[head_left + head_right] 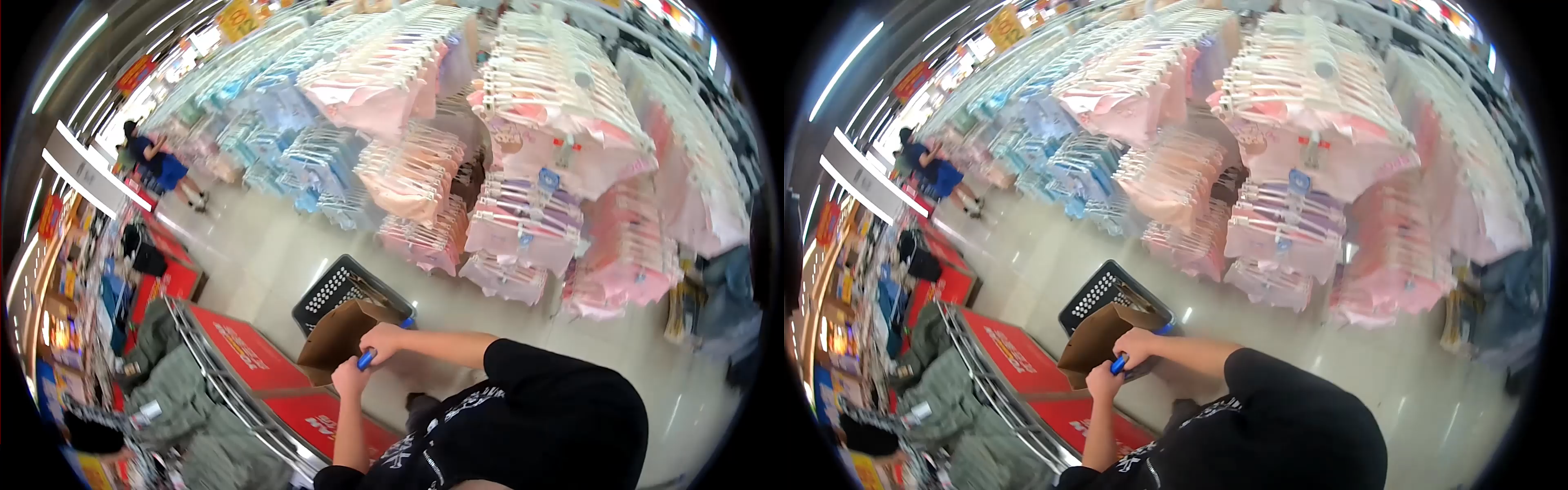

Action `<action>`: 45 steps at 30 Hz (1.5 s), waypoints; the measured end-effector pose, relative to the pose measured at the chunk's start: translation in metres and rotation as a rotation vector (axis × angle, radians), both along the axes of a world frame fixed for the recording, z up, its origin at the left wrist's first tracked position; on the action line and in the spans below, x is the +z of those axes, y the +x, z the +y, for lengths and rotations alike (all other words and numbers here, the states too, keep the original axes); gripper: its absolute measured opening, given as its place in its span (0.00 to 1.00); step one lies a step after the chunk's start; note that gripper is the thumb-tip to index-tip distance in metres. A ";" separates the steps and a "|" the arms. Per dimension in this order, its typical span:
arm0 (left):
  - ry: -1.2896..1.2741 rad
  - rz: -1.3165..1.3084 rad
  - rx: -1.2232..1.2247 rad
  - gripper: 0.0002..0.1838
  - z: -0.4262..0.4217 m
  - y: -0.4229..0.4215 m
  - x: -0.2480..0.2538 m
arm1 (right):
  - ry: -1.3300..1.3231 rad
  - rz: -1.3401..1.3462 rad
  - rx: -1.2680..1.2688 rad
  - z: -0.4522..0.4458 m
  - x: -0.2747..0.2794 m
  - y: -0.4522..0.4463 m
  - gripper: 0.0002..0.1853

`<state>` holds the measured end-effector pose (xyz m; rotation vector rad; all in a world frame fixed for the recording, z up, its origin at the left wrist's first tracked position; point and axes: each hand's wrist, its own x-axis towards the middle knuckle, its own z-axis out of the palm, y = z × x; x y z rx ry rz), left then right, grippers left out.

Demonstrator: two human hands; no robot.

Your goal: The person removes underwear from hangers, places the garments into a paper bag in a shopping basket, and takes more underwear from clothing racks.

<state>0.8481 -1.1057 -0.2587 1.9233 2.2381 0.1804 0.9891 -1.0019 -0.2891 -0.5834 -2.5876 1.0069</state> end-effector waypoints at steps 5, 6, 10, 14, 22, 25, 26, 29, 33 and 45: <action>-0.068 0.028 -0.149 0.11 0.025 -0.065 -0.006 | -0.109 0.094 -0.126 -0.005 0.007 -0.041 0.19; -0.067 0.026 -0.172 0.11 0.028 -0.070 -0.006 | -0.097 0.136 -0.157 -0.008 0.004 -0.045 0.19; -0.099 0.020 -0.275 0.10 0.042 -0.099 -0.001 | -0.168 0.238 -0.430 -0.020 -0.006 -0.037 0.17; -0.116 -0.002 -0.401 0.09 0.043 -0.120 0.001 | -0.284 0.302 -0.799 -0.064 -0.088 0.006 0.17; -0.295 0.065 -0.635 0.10 0.017 -0.172 -0.001 | 0.497 0.011 -1.577 -0.076 0.056 0.247 0.20; -0.337 0.117 -0.721 0.10 0.010 -0.192 0.005 | 0.893 0.074 -1.799 -0.044 0.184 0.295 0.19; -0.324 0.125 -0.745 0.09 0.008 -0.198 0.006 | 0.908 0.264 -1.765 -0.036 0.218 0.303 0.18; -0.320 0.055 -0.756 0.09 0.007 -0.208 0.009 | 1.252 0.119 -1.659 -0.014 0.307 0.311 0.20; -0.246 0.060 -0.748 0.08 0.012 -0.196 0.002 | 1.263 -0.267 -1.627 0.012 0.350 0.345 0.20; -0.104 0.011 -0.684 0.08 0.007 -0.188 -0.010 | 0.890 0.067 -1.734 0.004 0.331 0.420 0.15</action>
